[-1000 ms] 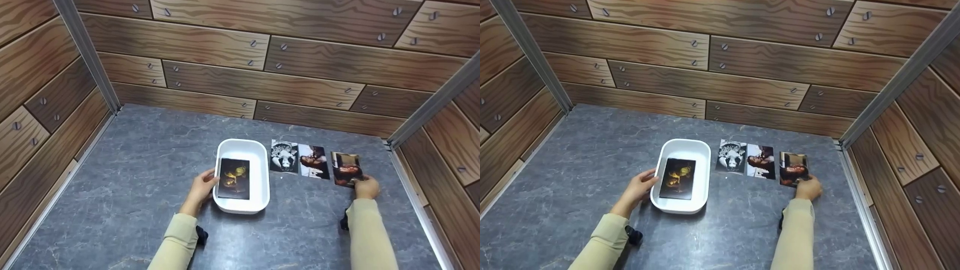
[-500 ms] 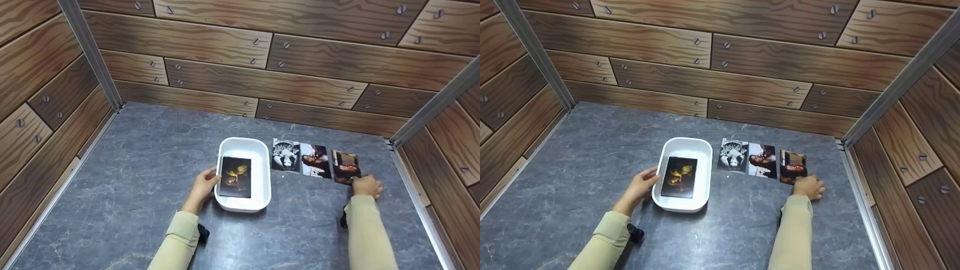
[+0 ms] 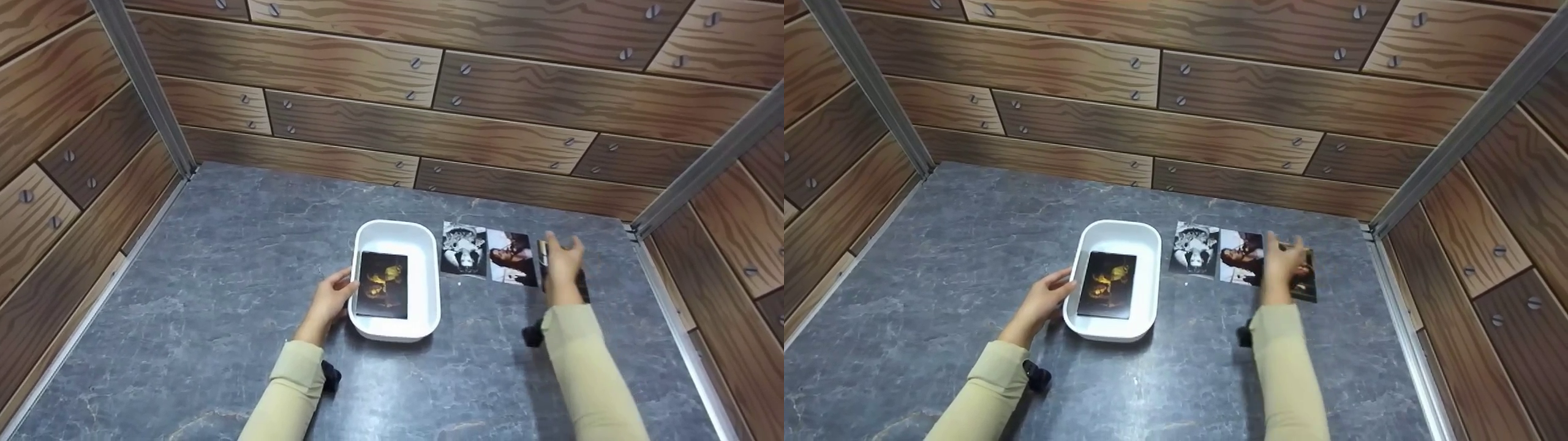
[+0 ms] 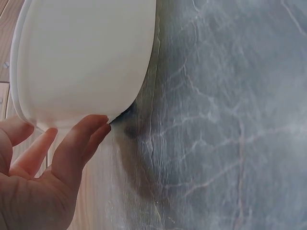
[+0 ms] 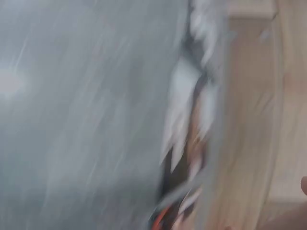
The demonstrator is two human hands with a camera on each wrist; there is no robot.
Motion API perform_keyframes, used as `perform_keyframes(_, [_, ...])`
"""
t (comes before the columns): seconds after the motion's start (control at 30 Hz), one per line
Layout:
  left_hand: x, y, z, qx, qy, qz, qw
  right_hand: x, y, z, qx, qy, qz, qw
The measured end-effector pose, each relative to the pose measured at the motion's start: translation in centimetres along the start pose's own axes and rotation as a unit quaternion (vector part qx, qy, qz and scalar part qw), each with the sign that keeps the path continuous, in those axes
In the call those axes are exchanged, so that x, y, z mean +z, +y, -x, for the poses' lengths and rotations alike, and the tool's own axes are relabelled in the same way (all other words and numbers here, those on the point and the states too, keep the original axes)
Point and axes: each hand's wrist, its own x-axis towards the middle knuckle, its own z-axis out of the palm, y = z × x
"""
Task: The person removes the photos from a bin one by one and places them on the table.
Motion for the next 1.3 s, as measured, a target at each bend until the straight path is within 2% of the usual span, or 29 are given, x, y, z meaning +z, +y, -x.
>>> perform_keyframes(0.07, [0.0,0.2,0.0,0.0,-0.002,0.002,1.0,1.6,-0.7,1.5,-0.008,-0.031,-0.043,0.9986])
perform_keyframes(0.27, [-0.1,0.2,-0.1,-0.007,-0.001,0.001,1.0,6.0,-1.6,6.7,-0.023,-0.128,-0.047,0.9904])
perform_keyframes(0.37, [-0.1,0.1,-0.2,-0.008,0.001,0.005,1.0,8.2,-1.4,9.5,-0.045,-0.165,-0.055,0.9837])
perform_keyframes(0.53, [-0.1,0.2,-0.2,-0.008,0.002,0.006,0.9999,11.3,0.1,13.8,-0.071,-0.221,-0.064,0.9704])
perform_keyframes(0.7, [0.0,0.3,-0.2,-0.006,0.001,0.0,1.0,13.4,2.4,16.6,-0.05,-0.265,-0.034,0.9624])
perform_keyframes(0.83, [0.0,0.0,-0.1,-0.002,-0.001,0.01,0.9999,14.5,4.8,17.8,-0.016,-0.271,-0.012,0.9623])
perform_keyframes(0.9, [0.0,0.0,0.0,0.001,0.0,0.012,0.9999,15.1,6.5,17.5,-0.009,-0.264,0.006,0.9644])
perform_keyframes(0.93, [0.0,-0.1,0.0,0.0,0.0,0.013,0.9999,15.6,8.0,16.8,-0.018,-0.259,0.011,0.9655])
perform_keyframes(1.03, [-0.1,-0.2,0.1,-0.003,0.003,0.014,0.9999,16.1,9.5,16.4,-0.014,-0.248,0.045,0.9675])
perform_keyframes(1.13, [-0.1,-0.2,0.2,-0.007,0.005,0.013,0.9999,16.3,9.1,17.2,0.004,-0.242,0.078,0.9673])
perform_keyframes(1.17, [-0.1,-0.1,0.2,-0.005,0.005,0.01,0.9999,16.1,7.9,18.1,0.021,-0.242,0.094,0.9654])
perform_keyframes(1.3, [0.0,0.2,0.0,-0.001,0.003,-0.003,1.0,16.1,6.3,18.8,0.031,-0.245,0.141,0.9587])
